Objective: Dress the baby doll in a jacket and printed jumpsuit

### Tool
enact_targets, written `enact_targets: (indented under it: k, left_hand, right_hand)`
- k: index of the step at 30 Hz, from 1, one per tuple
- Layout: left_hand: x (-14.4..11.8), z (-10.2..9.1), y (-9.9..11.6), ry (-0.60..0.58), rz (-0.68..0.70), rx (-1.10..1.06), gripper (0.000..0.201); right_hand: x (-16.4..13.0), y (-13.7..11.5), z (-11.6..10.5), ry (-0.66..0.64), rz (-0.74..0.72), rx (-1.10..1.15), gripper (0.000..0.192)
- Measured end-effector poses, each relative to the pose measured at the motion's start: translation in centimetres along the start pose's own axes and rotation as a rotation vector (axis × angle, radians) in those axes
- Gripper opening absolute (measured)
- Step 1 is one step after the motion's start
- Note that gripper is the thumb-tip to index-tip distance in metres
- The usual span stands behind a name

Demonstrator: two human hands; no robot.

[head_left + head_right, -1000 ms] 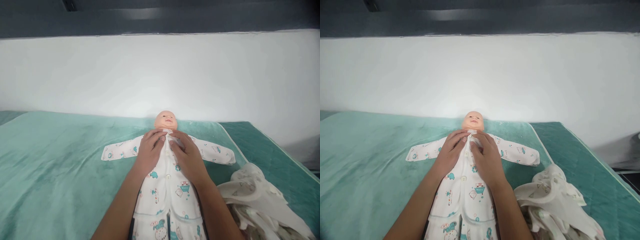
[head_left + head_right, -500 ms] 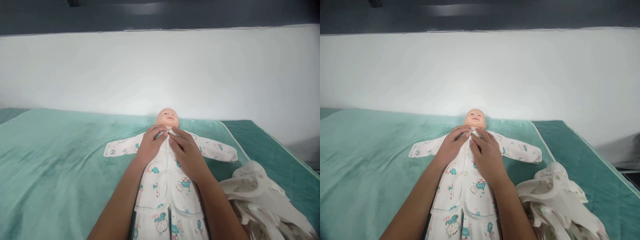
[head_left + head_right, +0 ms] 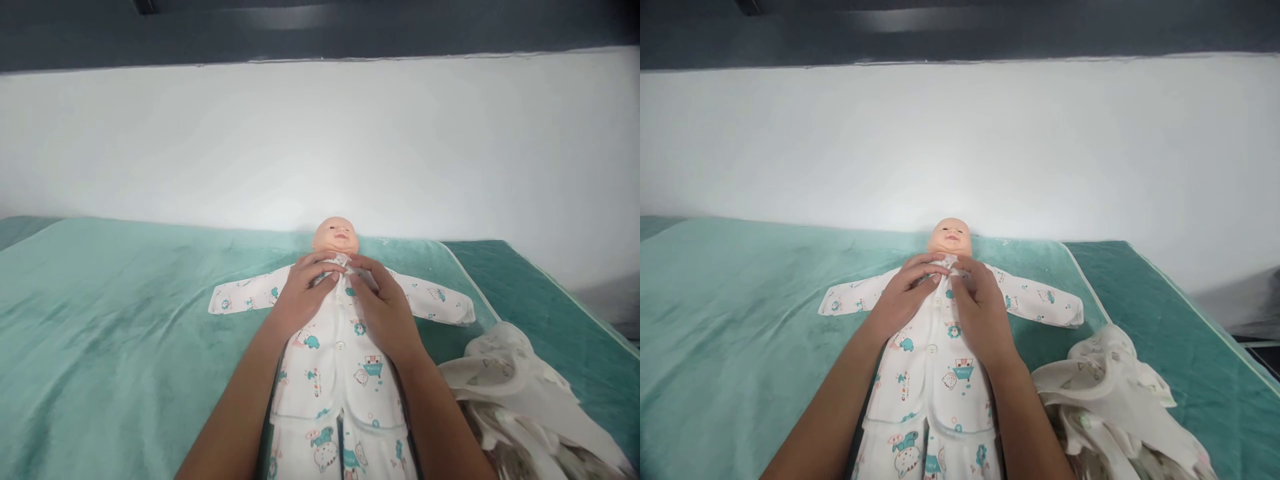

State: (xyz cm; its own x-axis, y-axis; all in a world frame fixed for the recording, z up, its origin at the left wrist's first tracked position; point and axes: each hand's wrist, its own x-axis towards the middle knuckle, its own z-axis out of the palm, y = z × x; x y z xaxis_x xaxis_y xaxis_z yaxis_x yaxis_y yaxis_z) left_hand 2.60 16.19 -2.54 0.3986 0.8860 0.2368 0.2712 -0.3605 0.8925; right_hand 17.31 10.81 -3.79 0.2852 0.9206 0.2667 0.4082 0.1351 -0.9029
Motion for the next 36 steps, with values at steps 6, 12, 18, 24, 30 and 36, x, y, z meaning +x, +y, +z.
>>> enact_targets:
  k: [6, 12, 18, 24, 30, 36]
  left_hand:
    - [-1.3, -0.2, 0.8, 0.114, -0.118, -0.075, 0.014]
    - [-1.7, -0.8, 1.1, -0.070, -0.159, -0.002, 0.019]
    - [-1.6, -1.2, 0.5, -0.100, -0.122, -0.056, 0.021]
    - [-1.6, -1.4, 0.2, -0.120, -0.065, -0.055, 0.019]
    - [-1.7, -2.1, 0.3, -0.179, -0.049, 0.011, 0.013]
    - [-1.7, -2.5, 0.1, -0.252, -0.024, -0.015, 0.013]
  right_hand:
    - [-0.1, -1.3, -1.7, -0.194, -0.026, 0.016, 0.021]
    - [-0.9, -2.1, -1.2, -0.286, -0.144, -0.212, 0.013]
    - [-1.4, -2.5, -0.4, -0.155, -0.046, -0.265, 0.007]
    - [-1.4, -3.0, -1.1, -0.195, -0.002, -0.191, 0.010]
    - [-0.9, -2.7, -2.1, -0.240, 0.009, -0.180, 0.015]
    - [-0.6, -2.0, -2.6, -0.304, 0.050, -0.092, 0.013]
